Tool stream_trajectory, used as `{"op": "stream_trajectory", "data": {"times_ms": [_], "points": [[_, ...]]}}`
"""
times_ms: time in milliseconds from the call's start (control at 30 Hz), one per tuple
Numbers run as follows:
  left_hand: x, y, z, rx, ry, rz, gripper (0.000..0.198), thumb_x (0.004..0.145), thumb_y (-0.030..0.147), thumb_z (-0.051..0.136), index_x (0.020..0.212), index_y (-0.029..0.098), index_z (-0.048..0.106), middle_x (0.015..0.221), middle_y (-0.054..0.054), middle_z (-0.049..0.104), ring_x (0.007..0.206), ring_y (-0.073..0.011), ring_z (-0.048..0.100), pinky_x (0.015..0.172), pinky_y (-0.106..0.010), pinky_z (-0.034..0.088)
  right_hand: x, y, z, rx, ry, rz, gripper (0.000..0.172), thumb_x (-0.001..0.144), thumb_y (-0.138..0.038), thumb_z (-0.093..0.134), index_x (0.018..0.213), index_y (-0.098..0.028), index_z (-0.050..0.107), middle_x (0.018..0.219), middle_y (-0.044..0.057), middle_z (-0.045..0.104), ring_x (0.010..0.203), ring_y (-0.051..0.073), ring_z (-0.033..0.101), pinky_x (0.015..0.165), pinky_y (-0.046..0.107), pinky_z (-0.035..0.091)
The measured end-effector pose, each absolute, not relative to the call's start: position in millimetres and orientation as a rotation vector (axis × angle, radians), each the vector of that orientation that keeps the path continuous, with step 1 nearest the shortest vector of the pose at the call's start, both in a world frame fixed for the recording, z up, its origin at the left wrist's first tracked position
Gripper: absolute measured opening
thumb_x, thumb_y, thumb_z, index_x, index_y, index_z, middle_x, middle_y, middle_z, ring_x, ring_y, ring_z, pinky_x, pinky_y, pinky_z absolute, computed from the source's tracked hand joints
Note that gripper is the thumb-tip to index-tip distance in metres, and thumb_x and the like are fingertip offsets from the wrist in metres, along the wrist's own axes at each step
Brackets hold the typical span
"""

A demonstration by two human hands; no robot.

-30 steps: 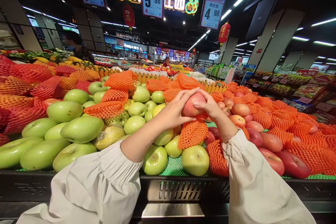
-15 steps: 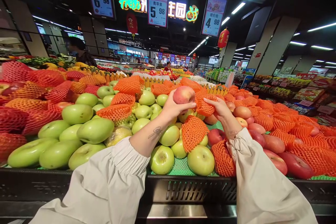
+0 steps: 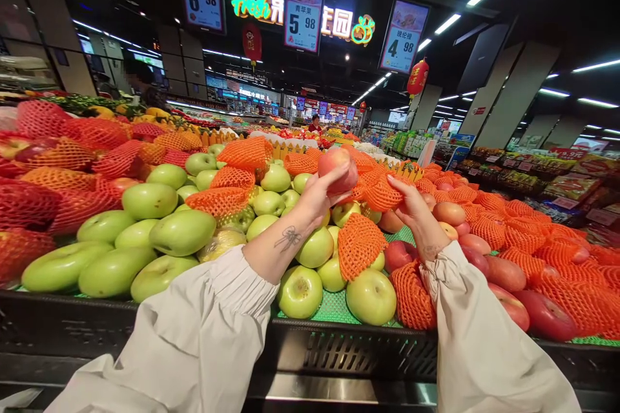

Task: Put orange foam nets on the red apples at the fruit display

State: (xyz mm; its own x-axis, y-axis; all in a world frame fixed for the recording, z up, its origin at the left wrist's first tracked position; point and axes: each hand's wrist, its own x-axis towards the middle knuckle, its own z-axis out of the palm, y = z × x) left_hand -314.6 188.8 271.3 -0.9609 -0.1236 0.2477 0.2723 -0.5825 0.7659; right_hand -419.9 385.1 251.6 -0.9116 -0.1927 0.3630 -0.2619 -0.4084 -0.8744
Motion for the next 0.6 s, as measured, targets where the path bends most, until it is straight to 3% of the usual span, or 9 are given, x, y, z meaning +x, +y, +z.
{"op": "stream_trajectory", "data": {"times_ms": [100, 300, 500, 600], "points": [[-312, 191, 272, -0.298, -1.259, -2.557, 0.038, 0.082, 0.031, 0.078, 0.114, 0.016, 0.064, 0.119, -0.009, 0.070, 0.107, -0.0215, 0.067, 0.081, -0.030, 0.061, -416, 381, 253, 0.749, -1.685, 2.587, 0.032, 0.068, -0.038, 0.086, 0.092, -0.022, 0.073, 0.106, 0.004, 0.079, 0.118, 0.027, 0.070, 0.106, 0.041, 0.058], [-313, 194, 270, -0.361, -1.343, -2.522, 0.034, 0.093, 0.039, 0.066, 0.120, 0.019, 0.062, 0.126, -0.010, 0.069, 0.115, -0.0247, 0.067, 0.074, -0.026, 0.062, -399, 380, 257, 1.010, -1.715, 2.673, 0.032, 0.083, -0.049, 0.068, 0.103, -0.024, 0.070, 0.115, 0.005, 0.077, 0.130, 0.028, 0.062, 0.109, 0.050, 0.053], [-316, 193, 267, -0.307, -1.459, -2.453, 0.047, 0.087, 0.048, 0.072, 0.122, 0.019, 0.061, 0.125, -0.013, 0.069, 0.108, -0.0236, 0.068, 0.068, -0.025, 0.057, -387, 388, 263, 1.018, -1.851, 2.543, 0.023, 0.056, -0.025, 0.066, 0.079, -0.023, 0.067, 0.087, 0.002, 0.077, 0.106, 0.030, 0.071, 0.093, 0.050, 0.060], [-318, 192, 266, -0.243, -1.539, -2.378, 0.053, 0.085, 0.056, 0.071, 0.120, 0.017, 0.061, 0.112, -0.013, 0.072, 0.092, -0.0218, 0.069, 0.061, -0.026, 0.050, -386, 381, 260, 0.915, -1.971, 2.353, 0.026, 0.057, -0.022, 0.070, 0.082, -0.024, 0.067, 0.088, 0.001, 0.076, 0.102, 0.027, 0.072, 0.088, 0.044, 0.062]]}}
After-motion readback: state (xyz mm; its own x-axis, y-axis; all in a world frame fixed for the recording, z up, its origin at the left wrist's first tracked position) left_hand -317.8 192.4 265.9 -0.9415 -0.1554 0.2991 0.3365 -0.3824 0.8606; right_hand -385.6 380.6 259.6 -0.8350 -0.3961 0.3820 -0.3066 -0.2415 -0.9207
